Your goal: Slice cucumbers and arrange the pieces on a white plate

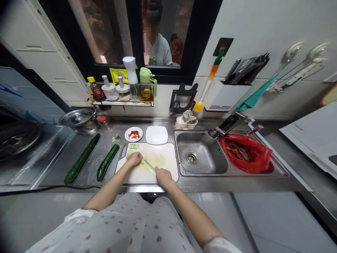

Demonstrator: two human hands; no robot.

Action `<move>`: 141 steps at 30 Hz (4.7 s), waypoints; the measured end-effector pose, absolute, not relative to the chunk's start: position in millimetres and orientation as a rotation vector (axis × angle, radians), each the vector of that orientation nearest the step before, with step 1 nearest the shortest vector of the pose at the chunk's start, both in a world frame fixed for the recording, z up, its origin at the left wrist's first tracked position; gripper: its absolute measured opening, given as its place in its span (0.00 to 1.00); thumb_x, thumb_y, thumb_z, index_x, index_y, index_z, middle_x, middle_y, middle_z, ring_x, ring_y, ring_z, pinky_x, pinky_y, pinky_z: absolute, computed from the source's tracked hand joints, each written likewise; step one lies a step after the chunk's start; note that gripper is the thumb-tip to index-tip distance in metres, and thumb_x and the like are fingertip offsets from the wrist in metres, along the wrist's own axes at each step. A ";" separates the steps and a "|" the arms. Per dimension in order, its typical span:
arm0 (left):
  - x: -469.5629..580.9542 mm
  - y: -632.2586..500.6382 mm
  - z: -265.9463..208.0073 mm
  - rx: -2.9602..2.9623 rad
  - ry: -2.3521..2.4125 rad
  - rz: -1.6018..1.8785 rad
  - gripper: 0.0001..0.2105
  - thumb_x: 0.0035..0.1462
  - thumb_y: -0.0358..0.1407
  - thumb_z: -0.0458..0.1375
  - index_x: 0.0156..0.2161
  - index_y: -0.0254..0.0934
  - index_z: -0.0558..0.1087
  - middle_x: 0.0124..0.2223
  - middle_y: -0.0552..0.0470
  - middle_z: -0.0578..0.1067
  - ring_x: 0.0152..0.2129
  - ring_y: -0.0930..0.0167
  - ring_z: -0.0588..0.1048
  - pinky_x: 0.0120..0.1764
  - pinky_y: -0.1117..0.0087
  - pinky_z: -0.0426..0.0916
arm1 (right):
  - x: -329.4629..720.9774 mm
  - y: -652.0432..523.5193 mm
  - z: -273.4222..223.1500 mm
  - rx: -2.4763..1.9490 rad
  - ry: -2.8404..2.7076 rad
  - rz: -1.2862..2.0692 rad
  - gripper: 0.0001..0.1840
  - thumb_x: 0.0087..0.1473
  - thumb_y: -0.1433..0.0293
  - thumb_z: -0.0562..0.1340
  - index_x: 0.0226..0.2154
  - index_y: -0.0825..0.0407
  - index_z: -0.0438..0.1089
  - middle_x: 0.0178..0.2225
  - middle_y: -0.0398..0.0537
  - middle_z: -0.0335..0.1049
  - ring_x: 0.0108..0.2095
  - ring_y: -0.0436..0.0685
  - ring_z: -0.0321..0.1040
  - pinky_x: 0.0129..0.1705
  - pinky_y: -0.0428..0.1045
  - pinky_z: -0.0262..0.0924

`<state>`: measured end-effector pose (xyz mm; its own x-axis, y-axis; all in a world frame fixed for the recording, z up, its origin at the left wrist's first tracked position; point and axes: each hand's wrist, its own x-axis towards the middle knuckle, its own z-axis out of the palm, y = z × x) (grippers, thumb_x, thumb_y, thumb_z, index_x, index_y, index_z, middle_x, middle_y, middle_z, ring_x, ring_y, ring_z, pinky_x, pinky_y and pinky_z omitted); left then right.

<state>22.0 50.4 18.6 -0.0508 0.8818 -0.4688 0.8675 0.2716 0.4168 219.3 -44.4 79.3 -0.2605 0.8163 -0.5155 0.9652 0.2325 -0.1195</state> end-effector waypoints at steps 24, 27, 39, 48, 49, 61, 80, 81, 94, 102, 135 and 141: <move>2.3 -2.4 23.1 1.532 2.007 0.375 0.11 0.57 0.31 0.51 0.39 0.44 0.75 0.39 0.55 0.79 0.42 0.65 0.73 0.46 0.63 0.55 | 258.2 -41.0 64.1 1.942 2.008 -0.672 0.14 0.59 0.71 0.48 0.46 0.52 0.62 0.40 0.57 0.74 0.39 0.59 0.72 0.33 0.48 0.53; -7.2 -9.1 23.7 1.548 2.060 0.399 0.11 0.56 0.31 0.52 0.38 0.44 0.77 0.40 0.53 0.80 0.43 0.64 0.72 0.46 0.64 0.55 | 261.2 -38.9 60.6 1.965 1.993 -0.684 0.14 0.59 0.70 0.49 0.45 0.52 0.62 0.40 0.58 0.74 0.40 0.59 0.72 0.33 0.48 0.52; -41.5 -22.7 14.6 1.593 2.249 0.430 0.12 0.58 0.32 0.51 0.39 0.43 0.78 0.44 0.49 0.78 0.44 0.61 0.70 0.46 0.60 0.54 | 259.5 -35.8 58.5 1.988 1.938 -0.725 0.14 0.60 0.69 0.49 0.47 0.53 0.62 0.42 0.57 0.73 0.42 0.59 0.71 0.34 0.47 0.52; -42.9 -24.0 11.2 1.625 2.220 0.372 0.11 0.58 0.35 0.53 0.41 0.44 0.78 0.46 0.48 0.77 0.46 0.61 0.68 0.47 0.60 0.54 | 259.9 -34.2 53.7 1.984 1.941 -0.760 0.14 0.60 0.69 0.49 0.47 0.53 0.62 0.42 0.58 0.73 0.41 0.59 0.71 0.34 0.47 0.52; -41.9 -23.5 12.0 1.622 2.222 0.378 0.11 0.58 0.35 0.53 0.41 0.44 0.78 0.46 0.49 0.77 0.46 0.61 0.68 0.47 0.61 0.54 | 258.9 -34.5 53.6 1.986 1.941 -0.755 0.14 0.60 0.70 0.49 0.47 0.53 0.62 0.42 0.58 0.73 0.41 0.59 0.71 0.34 0.47 0.52; -6.7 27.8 27.6 1.596 2.228 0.487 0.13 0.59 0.36 0.52 0.47 0.45 0.74 0.50 0.46 0.74 0.49 0.60 0.67 0.49 0.58 0.55 | 253.4 -40.0 45.3 2.020 1.934 -0.709 0.14 0.61 0.71 0.48 0.47 0.53 0.60 0.39 0.57 0.74 0.40 0.58 0.72 0.33 0.47 0.51; 0.4 80.9 16.7 1.692 2.289 0.268 0.13 0.56 0.37 0.55 0.47 0.42 0.72 0.50 0.43 0.73 0.50 0.58 0.66 0.50 0.57 0.52 | 254.1 -41.0 48.3 2.055 1.889 -0.776 0.15 0.60 0.71 0.48 0.48 0.52 0.61 0.38 0.55 0.73 0.40 0.58 0.71 0.35 0.48 0.52; 0.7 81.2 16.2 1.688 2.285 0.288 0.12 0.56 0.35 0.55 0.46 0.42 0.72 0.49 0.43 0.74 0.49 0.58 0.66 0.50 0.58 0.53 | 253.8 -40.9 49.6 2.051 1.883 -0.776 0.15 0.60 0.71 0.48 0.49 0.52 0.60 0.38 0.55 0.73 0.40 0.58 0.71 0.35 0.47 0.52; 2.4 72.2 18.7 1.412 1.949 0.472 0.11 0.54 0.33 0.56 0.41 0.43 0.77 0.39 0.54 0.80 0.39 0.68 0.75 0.48 0.64 0.61 | 252.0 -40.5 53.4 2.045 1.890 -0.767 0.15 0.59 0.71 0.48 0.48 0.52 0.60 0.40 0.56 0.73 0.41 0.58 0.71 0.35 0.48 0.53; 10.2 55.5 22.5 1.629 1.818 0.272 0.08 0.54 0.33 0.57 0.36 0.43 0.78 0.39 0.54 0.80 0.39 0.69 0.76 0.50 0.64 0.59 | 252.1 -41.7 48.9 2.059 1.902 -0.767 0.15 0.59 0.71 0.49 0.48 0.52 0.60 0.40 0.56 0.73 0.41 0.58 0.71 0.35 0.48 0.54; 15.2 61.3 13.7 1.670 2.011 0.042 0.04 0.53 0.38 0.58 0.34 0.44 0.74 0.41 0.52 0.79 0.48 0.62 0.70 0.49 0.61 0.55 | 218.8 -41.9 72.2 1.703 2.128 -0.630 0.17 0.58 0.76 0.48 0.49 0.54 0.61 0.40 0.59 0.73 0.43 0.61 0.72 0.40 0.51 0.59; 14.4 63.8 11.2 1.670 2.010 0.026 0.04 0.52 0.38 0.59 0.34 0.44 0.73 0.40 0.52 0.79 0.48 0.62 0.70 0.49 0.62 0.55 | 218.5 -39.8 74.8 1.674 2.129 -0.626 0.17 0.58 0.76 0.49 0.49 0.54 0.61 0.40 0.59 0.73 0.43 0.61 0.72 0.39 0.50 0.59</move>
<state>14.4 63.8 11.2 -0.1025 0.9211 -0.3756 0.9111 0.2385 0.3361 218.5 -39.8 74.8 -0.2335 0.8131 -0.5333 0.9723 0.2000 -0.1208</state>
